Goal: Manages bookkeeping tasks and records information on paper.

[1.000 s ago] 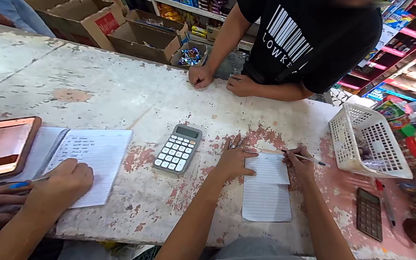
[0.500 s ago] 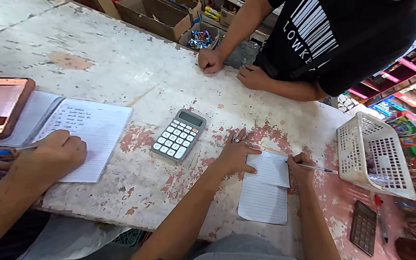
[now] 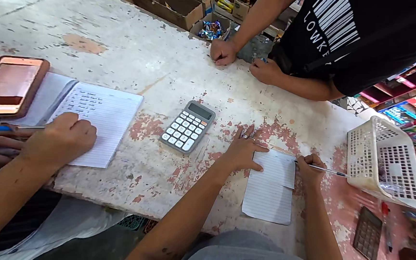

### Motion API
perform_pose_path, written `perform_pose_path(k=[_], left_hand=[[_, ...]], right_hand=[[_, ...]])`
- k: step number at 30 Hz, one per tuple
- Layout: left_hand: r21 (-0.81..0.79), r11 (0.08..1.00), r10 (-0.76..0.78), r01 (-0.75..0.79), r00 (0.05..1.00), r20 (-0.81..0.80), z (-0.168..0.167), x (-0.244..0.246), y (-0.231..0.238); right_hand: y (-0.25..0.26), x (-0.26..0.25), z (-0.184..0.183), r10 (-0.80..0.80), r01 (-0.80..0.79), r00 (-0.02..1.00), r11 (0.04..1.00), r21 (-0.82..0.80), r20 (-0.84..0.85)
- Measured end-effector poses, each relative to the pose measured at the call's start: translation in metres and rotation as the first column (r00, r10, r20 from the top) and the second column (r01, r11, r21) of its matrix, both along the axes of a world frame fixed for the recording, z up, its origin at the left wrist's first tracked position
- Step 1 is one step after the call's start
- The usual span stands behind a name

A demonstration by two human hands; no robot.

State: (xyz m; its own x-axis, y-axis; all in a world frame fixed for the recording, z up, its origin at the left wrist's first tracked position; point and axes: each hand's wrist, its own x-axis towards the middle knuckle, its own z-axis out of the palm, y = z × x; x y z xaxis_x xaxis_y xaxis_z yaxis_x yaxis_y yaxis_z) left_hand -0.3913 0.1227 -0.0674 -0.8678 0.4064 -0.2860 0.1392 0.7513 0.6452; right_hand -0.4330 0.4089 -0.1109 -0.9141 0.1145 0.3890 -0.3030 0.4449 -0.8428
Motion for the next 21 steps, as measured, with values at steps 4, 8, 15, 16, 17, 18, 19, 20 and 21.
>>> perform_pose_path(k=[4, 8, 15, 16, 17, 18, 19, 20, 21], left_hand=[[0.017, 1.000, 0.007, -0.007, 1.000, -0.014, -0.002, 0.001, 0.000], [0.019, 1.000, 0.010, -0.010, 1.000, -0.003, 0.000, 0.000, 0.000], [0.035, 0.999, -0.025, 0.025, 1.000, -0.005, 0.003, 0.001, -0.003], [0.041, 0.998, -0.041, 0.041, 0.999, 0.007, 0.004, 0.001, -0.006], [0.044, 0.998, -0.049, 0.048, 0.998, 0.026, 0.007, 0.001, -0.009], [0.040, 0.998, -0.051, 0.050, 0.998, 0.039, 0.008, 0.002, -0.011], [0.036, 0.998, -0.046, 0.044, 0.998, 0.044, 0.009, 0.003, -0.013], [0.027, 0.999, -0.037, 0.035, 0.998, 0.049, 0.008, 0.004, -0.014], [0.015, 0.999, -0.033, 0.032, 0.998, 0.052, 0.007, 0.004, -0.014]], right_hand=[[0.002, 0.001, -0.002, 0.039, -0.038, 0.999, 0.999, 0.030, -0.011], [0.001, 0.001, -0.002, -0.003, 0.004, 1.000, 0.999, 0.036, -0.029], [0.007, -0.002, -0.003, -0.008, 0.009, 0.998, 1.000, -0.027, 0.057], [0.013, -0.004, -0.002, -0.009, 0.023, 0.991, 0.994, -0.105, 0.134], [0.017, -0.006, 0.001, -0.015, 0.061, 0.975, 0.978, -0.201, 0.220], [0.019, -0.007, 0.007, -0.024, 0.119, 0.952, 0.948, -0.294, 0.306], [0.018, -0.008, 0.015, -0.044, 0.186, 0.930, 0.912, -0.365, 0.366], [0.016, -0.008, 0.023, -0.043, 0.223, 0.914, 0.885, -0.410, 0.403], [0.010, -0.005, 0.029, -0.017, 0.214, 0.915, 0.867, -0.449, 0.403]])
